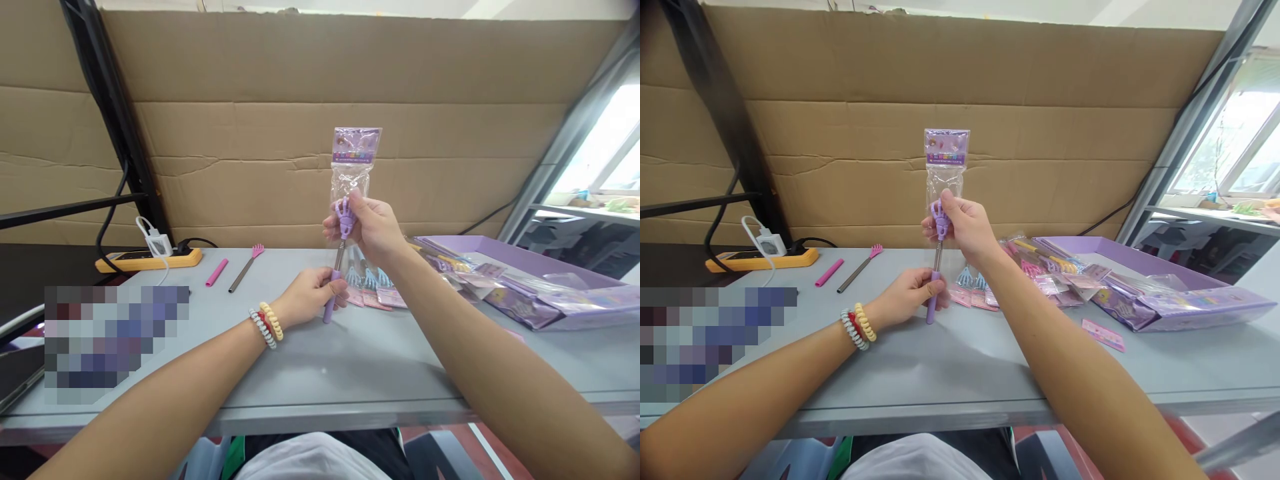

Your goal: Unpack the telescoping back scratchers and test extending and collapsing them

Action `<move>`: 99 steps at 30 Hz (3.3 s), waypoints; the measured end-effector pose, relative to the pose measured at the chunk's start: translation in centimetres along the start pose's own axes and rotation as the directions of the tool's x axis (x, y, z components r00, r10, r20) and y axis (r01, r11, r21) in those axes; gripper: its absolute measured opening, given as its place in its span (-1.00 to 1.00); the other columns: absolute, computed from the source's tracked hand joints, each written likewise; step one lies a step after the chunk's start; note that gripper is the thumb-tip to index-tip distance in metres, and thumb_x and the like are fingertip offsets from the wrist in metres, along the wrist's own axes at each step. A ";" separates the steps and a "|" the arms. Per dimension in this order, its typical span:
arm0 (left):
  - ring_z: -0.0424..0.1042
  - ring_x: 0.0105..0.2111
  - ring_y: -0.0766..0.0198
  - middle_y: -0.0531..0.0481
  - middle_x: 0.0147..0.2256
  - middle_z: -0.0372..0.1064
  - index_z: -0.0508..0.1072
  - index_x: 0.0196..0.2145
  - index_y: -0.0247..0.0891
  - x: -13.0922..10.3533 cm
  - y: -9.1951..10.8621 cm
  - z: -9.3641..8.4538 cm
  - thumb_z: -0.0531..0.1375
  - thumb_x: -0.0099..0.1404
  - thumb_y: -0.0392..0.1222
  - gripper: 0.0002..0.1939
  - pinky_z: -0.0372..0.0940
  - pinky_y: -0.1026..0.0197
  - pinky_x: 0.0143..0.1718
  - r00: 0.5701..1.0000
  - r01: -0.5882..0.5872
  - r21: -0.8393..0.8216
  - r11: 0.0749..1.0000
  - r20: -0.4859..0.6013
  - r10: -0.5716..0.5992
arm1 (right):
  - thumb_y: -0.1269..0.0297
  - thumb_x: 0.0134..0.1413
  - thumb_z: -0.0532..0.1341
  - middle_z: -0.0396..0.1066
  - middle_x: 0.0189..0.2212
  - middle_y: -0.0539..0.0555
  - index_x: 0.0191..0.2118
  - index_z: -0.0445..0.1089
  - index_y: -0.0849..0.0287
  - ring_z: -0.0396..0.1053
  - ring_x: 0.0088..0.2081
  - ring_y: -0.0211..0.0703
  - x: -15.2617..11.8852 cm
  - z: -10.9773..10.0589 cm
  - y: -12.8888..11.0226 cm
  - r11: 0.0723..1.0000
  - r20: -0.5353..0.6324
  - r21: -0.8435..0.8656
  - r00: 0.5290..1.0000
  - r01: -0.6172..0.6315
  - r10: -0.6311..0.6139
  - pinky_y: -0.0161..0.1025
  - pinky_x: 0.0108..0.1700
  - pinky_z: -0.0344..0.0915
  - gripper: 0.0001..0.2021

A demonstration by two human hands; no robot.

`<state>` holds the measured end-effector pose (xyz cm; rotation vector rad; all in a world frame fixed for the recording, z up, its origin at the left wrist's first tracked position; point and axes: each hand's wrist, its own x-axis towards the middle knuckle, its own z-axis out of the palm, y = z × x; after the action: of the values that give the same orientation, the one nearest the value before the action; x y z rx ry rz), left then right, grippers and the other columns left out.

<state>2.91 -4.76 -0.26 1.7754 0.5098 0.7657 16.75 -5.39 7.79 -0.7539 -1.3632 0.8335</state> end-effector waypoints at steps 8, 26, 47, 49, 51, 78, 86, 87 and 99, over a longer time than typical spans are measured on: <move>0.41 -0.49 0.31 -0.05 -0.46 0.39 0.30 -0.42 -0.33 0.0 -0.2 0.3 0.16 0.18 0.10 -0.62 0.34 0.24 -0.47 1.000 -0.013 0.000 1.000 -0.009 0.013 | -0.17 -0.08 0.21 0.39 -0.65 0.05 -0.54 0.25 0.22 0.39 -0.60 -0.24 -0.4 0.9 0.2 0.996 -0.092 -0.022 0.992 0.087 -0.089 -0.28 -0.50 0.38 -0.53; 0.43 -0.49 0.30 -0.01 -0.50 0.37 0.28 -0.42 -0.32 -0.1 -0.3 0.2 0.20 0.14 0.13 -0.60 0.35 0.23 -0.46 0.999 -0.022 -0.047 0.999 0.032 0.024 | -0.13 0.06 0.07 0.30 -0.70 -0.02 -0.54 0.18 0.15 0.35 -0.63 -0.27 -0.9 2.4 0.9 0.983 -0.217 -0.061 0.959 0.174 -0.183 -0.30 -0.53 0.34 -0.57; 0.42 -0.49 0.32 -0.01 -0.50 0.38 0.32 -0.43 -0.34 -0.1 -0.3 0.2 0.26 0.04 0.16 -0.54 0.38 0.18 -0.36 1.000 -0.010 -0.125 0.992 0.024 0.013 | -0.13 0.08 0.04 0.29 -0.70 -0.01 -0.57 0.16 0.15 0.37 -0.61 -0.26 -1.5 3.0 1.7 0.982 -0.245 -0.058 0.951 0.178 -0.187 -0.30 -0.53 0.34 -0.56; 0.42 -0.48 0.31 -0.03 -0.50 0.38 0.32 -0.44 -0.35 -0.2 -0.3 0.2 0.25 0.05 0.18 -0.53 0.37 0.18 -0.37 0.999 -0.019 -0.108 0.994 0.030 0.022 | -0.12 0.08 0.05 0.29 -0.70 -0.01 -0.58 0.16 0.15 0.36 -0.62 -0.26 -1.5 2.9 1.8 0.984 -0.237 -0.042 0.955 0.175 -0.180 -0.29 -0.53 0.35 -0.56; 0.42 -0.48 0.31 -0.04 -0.50 0.38 0.33 -0.43 -0.36 -0.2 -0.3 0.2 0.24 0.06 0.19 -0.52 0.37 0.18 -0.37 0.999 -0.025 -0.096 0.995 0.033 0.028 | -0.11 0.08 0.06 0.29 -0.70 -0.01 -0.58 0.16 0.15 0.35 -0.63 -0.27 -1.5 2.9 1.8 0.984 -0.234 -0.033 0.956 0.174 -0.177 -0.29 -0.53 0.35 -0.57; 0.47 -0.47 0.23 -0.04 -0.44 0.44 0.28 -0.32 -0.30 0.2 0.2 -1.8 0.25 0.12 0.06 -0.62 0.38 0.16 -0.41 0.987 -0.049 -0.219 0.974 -0.160 0.014 | -0.20 -0.13 0.22 0.30 -0.03 0.25 0.15 0.03 0.15 0.38 -0.13 -0.07 -3.5 -2.2 4.3 0.896 0.147 -0.411 0.982 0.167 -0.116 -0.12 -0.19 0.36 -0.21; 0.46 -0.55 0.26 -0.08 -0.49 0.45 0.27 -0.35 -0.33 0.5 1.6 -4.2 0.13 0.28 -0.14 -0.82 0.37 0.22 -0.52 0.900 -0.089 -0.400 0.912 -0.424 -0.098 | 0.20 -0.08 0.28 0.36 -0.06 0.22 0.26 -0.15 0.16 0.36 -0.22 -0.13 -5.3 -0.6 5.9 0.649 0.419 -0.643 0.897 0.405 -0.145 -0.15 -0.22 0.34 -0.17; 0.45 -0.56 0.27 -0.08 -0.49 0.45 0.27 -0.35 -0.33 0.5 1.6 -4.3 0.12 0.29 -0.15 -0.83 0.36 0.23 -0.52 0.898 -0.083 -0.400 0.913 -0.427 -0.106 | 0.21 -0.06 0.27 0.37 -0.07 0.20 0.25 -0.14 0.15 0.36 -0.24 -0.16 -5.3 -0.5 5.9 0.675 0.395 -0.631 0.907 0.382 -0.144 -0.19 -0.25 0.34 -0.21; 0.45 -0.53 0.30 -0.02 -0.51 0.40 0.29 -0.36 -0.33 0.4 1.6 -4.0 0.09 0.31 -0.16 -0.83 0.40 0.22 -0.47 0.897 -0.049 -0.345 0.937 -0.427 -0.110 | 0.16 -0.01 0.23 0.45 -0.19 0.09 0.13 0.05 0.12 0.37 -0.39 -0.24 -5.3 -0.4 5.8 0.561 0.273 -0.760 0.945 0.327 -0.180 -0.28 -0.38 0.29 -0.41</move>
<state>0.33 -2.31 2.22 1.2579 0.6531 1.1716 16.60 -6.93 0.05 -1.1479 -1.9769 -0.0234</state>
